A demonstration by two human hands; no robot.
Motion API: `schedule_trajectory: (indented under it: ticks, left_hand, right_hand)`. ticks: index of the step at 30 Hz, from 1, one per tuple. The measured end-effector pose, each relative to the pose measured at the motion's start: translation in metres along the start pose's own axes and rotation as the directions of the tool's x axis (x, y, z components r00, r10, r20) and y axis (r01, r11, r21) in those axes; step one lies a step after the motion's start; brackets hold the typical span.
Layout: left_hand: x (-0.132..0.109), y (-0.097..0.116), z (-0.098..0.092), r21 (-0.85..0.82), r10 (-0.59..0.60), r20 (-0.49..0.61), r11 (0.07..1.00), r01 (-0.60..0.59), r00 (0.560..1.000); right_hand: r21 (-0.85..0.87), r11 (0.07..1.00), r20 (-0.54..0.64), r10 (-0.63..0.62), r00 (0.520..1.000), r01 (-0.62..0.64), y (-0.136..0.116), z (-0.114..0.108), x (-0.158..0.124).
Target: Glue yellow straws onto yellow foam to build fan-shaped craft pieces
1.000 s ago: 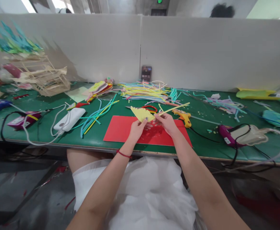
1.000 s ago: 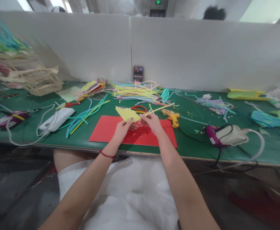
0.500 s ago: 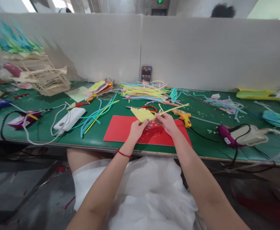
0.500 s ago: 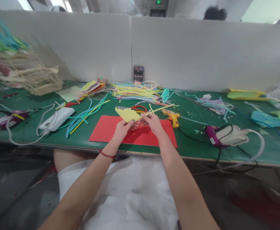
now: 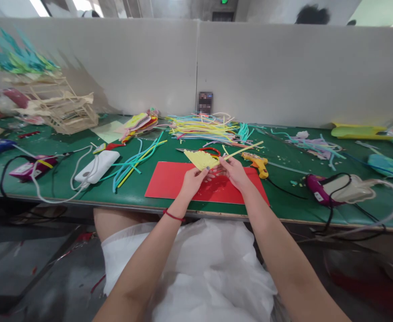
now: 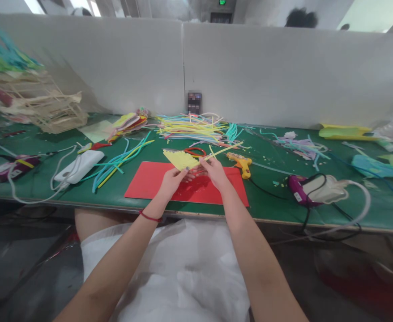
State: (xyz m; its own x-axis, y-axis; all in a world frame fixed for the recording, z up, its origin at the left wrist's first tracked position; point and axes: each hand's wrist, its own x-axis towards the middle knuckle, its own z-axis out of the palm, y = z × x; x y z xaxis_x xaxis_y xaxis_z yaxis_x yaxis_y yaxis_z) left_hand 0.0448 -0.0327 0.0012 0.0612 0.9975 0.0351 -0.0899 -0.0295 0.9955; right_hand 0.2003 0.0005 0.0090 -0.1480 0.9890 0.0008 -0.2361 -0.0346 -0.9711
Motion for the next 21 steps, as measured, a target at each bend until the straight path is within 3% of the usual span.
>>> schedule_trajectory:
  ticks: [21]
  left_hand:
    - [-0.0018, 0.0039, 0.0015, 0.0, 0.016, 0.003, 1.0, -0.016, 1.0]
  right_hand:
    - [0.049, 0.999, -0.004, 0.02, 1.0, -0.02, -0.0046, 0.0025, -0.0022]
